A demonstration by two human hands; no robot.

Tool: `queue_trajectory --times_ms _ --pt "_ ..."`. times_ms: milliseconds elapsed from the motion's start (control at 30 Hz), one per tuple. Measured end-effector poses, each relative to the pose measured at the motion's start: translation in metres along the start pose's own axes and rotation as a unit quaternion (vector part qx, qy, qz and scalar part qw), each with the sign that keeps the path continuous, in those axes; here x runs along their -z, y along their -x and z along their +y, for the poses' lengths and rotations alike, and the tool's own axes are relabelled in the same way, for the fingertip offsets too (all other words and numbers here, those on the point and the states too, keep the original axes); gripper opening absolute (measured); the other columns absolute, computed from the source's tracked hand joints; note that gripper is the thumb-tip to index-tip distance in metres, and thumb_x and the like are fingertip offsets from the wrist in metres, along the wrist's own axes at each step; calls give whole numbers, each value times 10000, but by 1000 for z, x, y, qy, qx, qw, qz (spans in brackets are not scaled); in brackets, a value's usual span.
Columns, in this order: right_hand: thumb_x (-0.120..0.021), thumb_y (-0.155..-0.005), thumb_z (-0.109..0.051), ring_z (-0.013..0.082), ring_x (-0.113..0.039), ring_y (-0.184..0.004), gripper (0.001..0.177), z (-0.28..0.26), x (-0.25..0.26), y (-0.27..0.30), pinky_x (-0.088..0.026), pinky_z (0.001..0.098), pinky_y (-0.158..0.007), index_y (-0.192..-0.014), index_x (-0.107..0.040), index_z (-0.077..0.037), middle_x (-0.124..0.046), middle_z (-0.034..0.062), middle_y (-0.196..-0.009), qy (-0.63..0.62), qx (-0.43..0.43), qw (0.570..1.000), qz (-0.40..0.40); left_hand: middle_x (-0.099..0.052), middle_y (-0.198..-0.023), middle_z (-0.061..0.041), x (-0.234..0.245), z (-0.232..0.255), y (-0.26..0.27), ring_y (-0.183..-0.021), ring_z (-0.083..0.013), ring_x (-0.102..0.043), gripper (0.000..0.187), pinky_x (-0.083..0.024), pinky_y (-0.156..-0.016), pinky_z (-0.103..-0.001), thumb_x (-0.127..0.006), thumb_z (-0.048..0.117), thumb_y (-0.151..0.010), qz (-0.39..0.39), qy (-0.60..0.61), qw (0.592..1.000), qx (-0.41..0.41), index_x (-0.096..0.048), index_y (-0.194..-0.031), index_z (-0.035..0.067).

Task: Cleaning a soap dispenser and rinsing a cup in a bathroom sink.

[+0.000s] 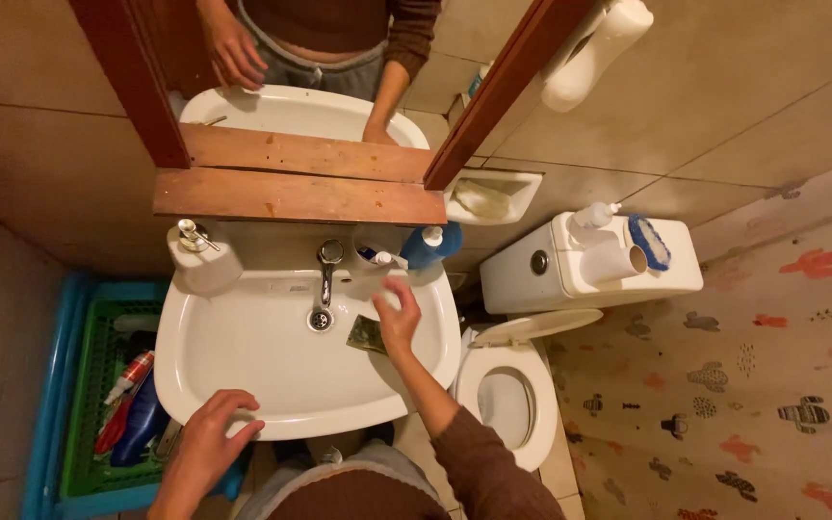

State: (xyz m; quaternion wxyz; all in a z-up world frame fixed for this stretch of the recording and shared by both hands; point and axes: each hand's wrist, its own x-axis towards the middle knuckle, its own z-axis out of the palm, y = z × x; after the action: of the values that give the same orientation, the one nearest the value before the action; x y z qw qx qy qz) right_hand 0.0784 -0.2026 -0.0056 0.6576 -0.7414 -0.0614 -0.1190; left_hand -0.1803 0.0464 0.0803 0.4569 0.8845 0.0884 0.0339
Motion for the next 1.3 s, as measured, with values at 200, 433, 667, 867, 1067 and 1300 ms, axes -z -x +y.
queue_trajectory --times_ms 200,433,667,867,1067,1300 --pt "-938 -686 -273 299 -581 -1281 689 -31 44 19 -500 408 -1087 -1309 -665 -163 -666 111 -1335 329 1 909 -257 -708 -1013 -76 -23 -7 -33 -935 -264 -719 159 -584 -828 -351 -809 167 -854 22 -67 993 94 -705 -934 76" --pt "-728 -823 -262 427 -532 -1182 703 -41 15 20 -532 554 -854 -1459 -496 -452 -379 131 -1567 526 130 663 -516 -588 -1342 -70 -17 58 -68 -1064 -293 -687 500 -547 -910 -399 -806 188 -751 -43 -9 998 44 -648 -1223 143" --pt "-564 -893 -146 359 -665 -930 571 39 -1 21 -586 473 -707 -1458 -560 -230 -668 149 -1111 481 210 696 -490 -615 -1321 -51 -14 37 -51 -1130 -266 -664 423 -537 -960 -396 -828 211 -751 -24 9 999 45 -707 -1151 145" --pt "-695 -904 -408 327 -659 -660 347 -25 -18 15 -517 469 -534 -718 -672 -116 -660 89 -675 365 340 740 -451 -574 -1369 -64 0 32 -41 -1099 -246 -683 458 -548 -954 -389 -836 196 -736 -21 17 995 98 -701 -1170 142" --pt "-651 -942 -332 316 -635 -591 440 9 -25 29 -481 469 -478 -553 -609 -133 -647 72 -585 383 330 741 -443 -555 -1396 -86 10 32 -40 -1130 -266 -667 470 -544 -944 -403 -845 207 -736 -11 -1 995 95 -696 -1175 133" --pt "-587 -986 -322 332 -629 -547 487 27 -25 35 -488 489 -513 -543 -603 -121 -662 83 -598 412 300 736 -445 -594 -1355 -70 16 36 -40 -1113 -256 -684 458 -546 -951 -390 -833 204 -744 -8 11 997 81 -700 -1176 135"
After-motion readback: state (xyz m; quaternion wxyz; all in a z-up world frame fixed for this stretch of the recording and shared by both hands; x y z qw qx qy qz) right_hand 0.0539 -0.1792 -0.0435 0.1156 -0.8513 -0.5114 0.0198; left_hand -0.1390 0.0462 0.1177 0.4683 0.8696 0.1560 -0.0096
